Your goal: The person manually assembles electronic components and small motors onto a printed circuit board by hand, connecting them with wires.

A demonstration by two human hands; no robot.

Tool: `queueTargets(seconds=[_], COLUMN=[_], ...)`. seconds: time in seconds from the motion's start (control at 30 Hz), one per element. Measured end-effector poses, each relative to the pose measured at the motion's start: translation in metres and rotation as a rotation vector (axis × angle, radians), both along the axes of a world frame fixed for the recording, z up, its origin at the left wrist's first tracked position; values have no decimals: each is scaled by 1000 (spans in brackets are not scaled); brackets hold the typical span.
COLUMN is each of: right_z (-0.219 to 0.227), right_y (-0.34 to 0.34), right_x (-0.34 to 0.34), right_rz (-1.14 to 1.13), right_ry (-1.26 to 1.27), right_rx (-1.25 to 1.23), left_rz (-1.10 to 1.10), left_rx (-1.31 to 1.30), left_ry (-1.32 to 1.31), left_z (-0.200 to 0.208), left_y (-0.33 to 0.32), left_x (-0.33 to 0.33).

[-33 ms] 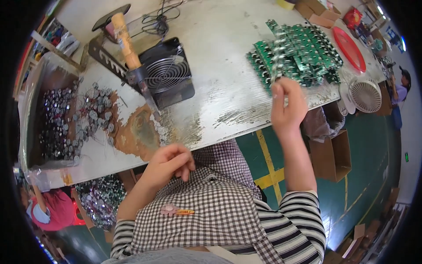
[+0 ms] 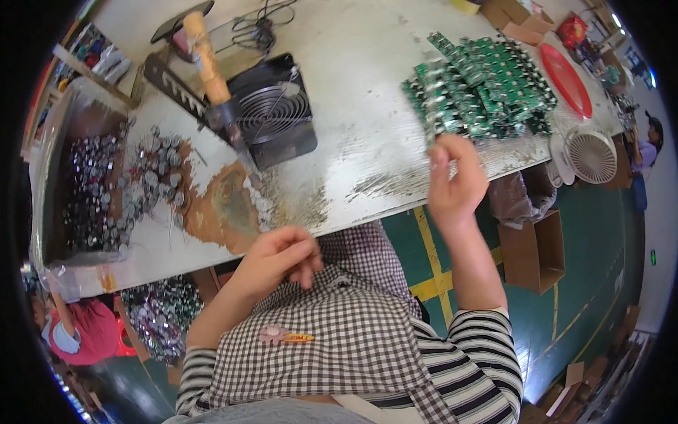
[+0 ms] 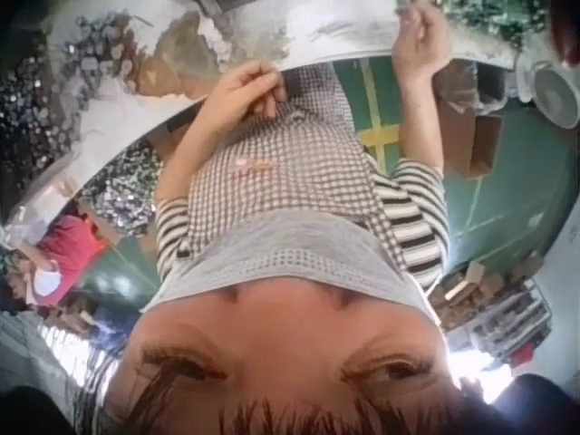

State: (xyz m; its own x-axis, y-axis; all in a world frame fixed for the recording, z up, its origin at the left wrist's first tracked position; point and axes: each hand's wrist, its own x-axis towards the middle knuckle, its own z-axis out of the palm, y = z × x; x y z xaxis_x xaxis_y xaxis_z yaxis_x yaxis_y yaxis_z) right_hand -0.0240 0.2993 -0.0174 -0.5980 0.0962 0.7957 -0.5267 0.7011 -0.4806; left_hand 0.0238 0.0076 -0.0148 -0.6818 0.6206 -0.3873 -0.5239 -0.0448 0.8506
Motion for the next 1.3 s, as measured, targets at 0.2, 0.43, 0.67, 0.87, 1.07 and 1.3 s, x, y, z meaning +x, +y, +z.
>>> queueTargets(seconds=[0.2,0.43,0.67,0.87,1.07,1.3], right_z=[-18,-17,-1,13,16,3], right_y=[-86,-96,-110,-125,-127,-97], right_x=[54,58,61,54,48,41], right_rz=[390,463,578,555,728,784], right_ry=[-206,-286,-616,-502,-860,-843], right_rx=[-28,-148,-303,107,-256,-723], left_rz=[79,179,162,159,299,146], left_rx=[157,72,-14,-478,-519,-1529], left_ry=[-265,-217,-110,810,1029,1543], left_z=[-1,1,8,38,22,52], left_y=[34,14,1,-10,-28,-158], left_x=[-11,-6,5,23,9,-65])
